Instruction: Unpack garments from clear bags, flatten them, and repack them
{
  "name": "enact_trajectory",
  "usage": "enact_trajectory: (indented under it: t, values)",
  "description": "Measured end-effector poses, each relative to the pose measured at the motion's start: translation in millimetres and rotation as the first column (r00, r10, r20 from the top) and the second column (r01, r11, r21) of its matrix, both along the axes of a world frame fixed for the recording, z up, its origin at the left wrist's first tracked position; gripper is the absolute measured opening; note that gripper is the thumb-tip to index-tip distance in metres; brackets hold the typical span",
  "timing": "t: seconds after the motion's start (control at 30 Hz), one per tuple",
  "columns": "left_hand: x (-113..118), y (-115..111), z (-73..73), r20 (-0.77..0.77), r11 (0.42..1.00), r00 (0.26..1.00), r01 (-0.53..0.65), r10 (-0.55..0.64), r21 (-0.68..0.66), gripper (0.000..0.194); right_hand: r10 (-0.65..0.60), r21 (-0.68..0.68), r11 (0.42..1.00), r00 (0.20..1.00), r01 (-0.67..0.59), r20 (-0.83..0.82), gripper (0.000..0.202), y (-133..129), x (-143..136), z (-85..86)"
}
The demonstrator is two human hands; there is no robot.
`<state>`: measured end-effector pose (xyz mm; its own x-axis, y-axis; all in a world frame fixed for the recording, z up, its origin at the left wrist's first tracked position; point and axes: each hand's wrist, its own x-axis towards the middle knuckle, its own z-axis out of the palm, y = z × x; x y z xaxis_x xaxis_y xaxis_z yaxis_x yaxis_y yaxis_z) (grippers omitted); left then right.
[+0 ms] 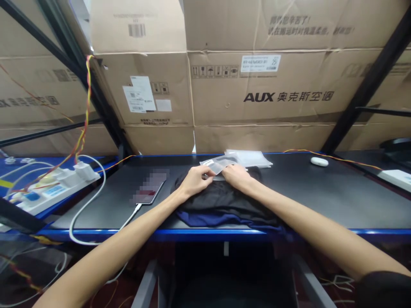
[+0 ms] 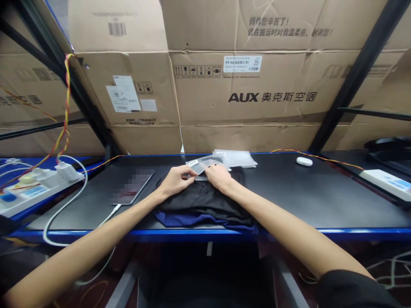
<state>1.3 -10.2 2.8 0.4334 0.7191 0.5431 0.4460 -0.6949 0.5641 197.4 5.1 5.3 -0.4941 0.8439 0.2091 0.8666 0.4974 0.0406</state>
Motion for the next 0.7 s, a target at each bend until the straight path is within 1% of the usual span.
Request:
enact_trajectory:
  t: [0.1, 0.13, 0.23, 0.33, 0.43, 0.5, 0.53, 0.6, 0.7]
  values:
    - [0.1, 0.9, -0.7, -0.001, 1.0, 1.0, -0.006, 0.006, 0.017, 0.015, -0.045, 0.012, 0.999, 0.999, 0.045, 0.021, 0.035, -4.5, 4.3, 0.7]
    - [0.1, 1.1, -0.8, -0.003, 1.0, 1.0, -0.011, 0.011, 0.023, 0.015, -0.04, 0.01, 0.999, 0.999, 0.039, 0.025, 0.034, -7.5, 8.2, 1.2]
    - [0.0, 1.6, -0.6, -0.002, 0.998, 0.999, -0.032, 0.032, 0.045, 0.015, 0.037, 0.02, 0.999, 0.999, -0.037, 0.021, 0.039, -18.7, 20.7, 1.7]
    - [-0.2, 1.5, 0.2, -0.01, 0.998, 0.999, -0.03, 0.03, 0.052, 0.015, 0.112, 0.041, 0.993, 0.993, -0.113, 0.024, 0.044, -27.1, 25.8, -0.2]
    - [-0.7, 1.3, 1.1, -0.058, 0.999, 0.998, -0.006, 0.009, 0.053, 0.016, 0.096, 0.024, 0.995, 0.995, -0.097, 0.039, 0.044, -29.5, 23.0, -2.5]
    - [-2.1, 1.8, 2.3, -0.078, 0.998, 0.997, -0.017, 0.022, 0.062, 0.017, 0.096, 0.014, 0.995, 0.995, -0.096, 0.021, 0.045, -29.9, 22.2, -3.4]
    - [-3.4, 2.4, 3.1, -0.085, 0.997, 0.996, -0.032, 0.038, 0.071, 0.017, 0.115, 0.015, 0.993, 0.993, -0.115, -0.001, 0.045, -30.5, 23.4, -3.5]
    - [-7.4, 4.6, 5.3, -0.103, 0.992, 0.991, -0.074, 0.084, 0.101, 0.017, 0.202, 0.027, 0.979, 0.977, -0.201, -0.068, 0.048, -33.0, 29.8, -3.3]
    - [-16.2, 9.3, 8.9, -0.14, 0.977, 0.975, -0.151, 0.173, 0.15, 0.016, 0.359, 0.06, 0.933, 0.907, -0.354, -0.222, 0.043, -37.8, 47.5, -1.9]
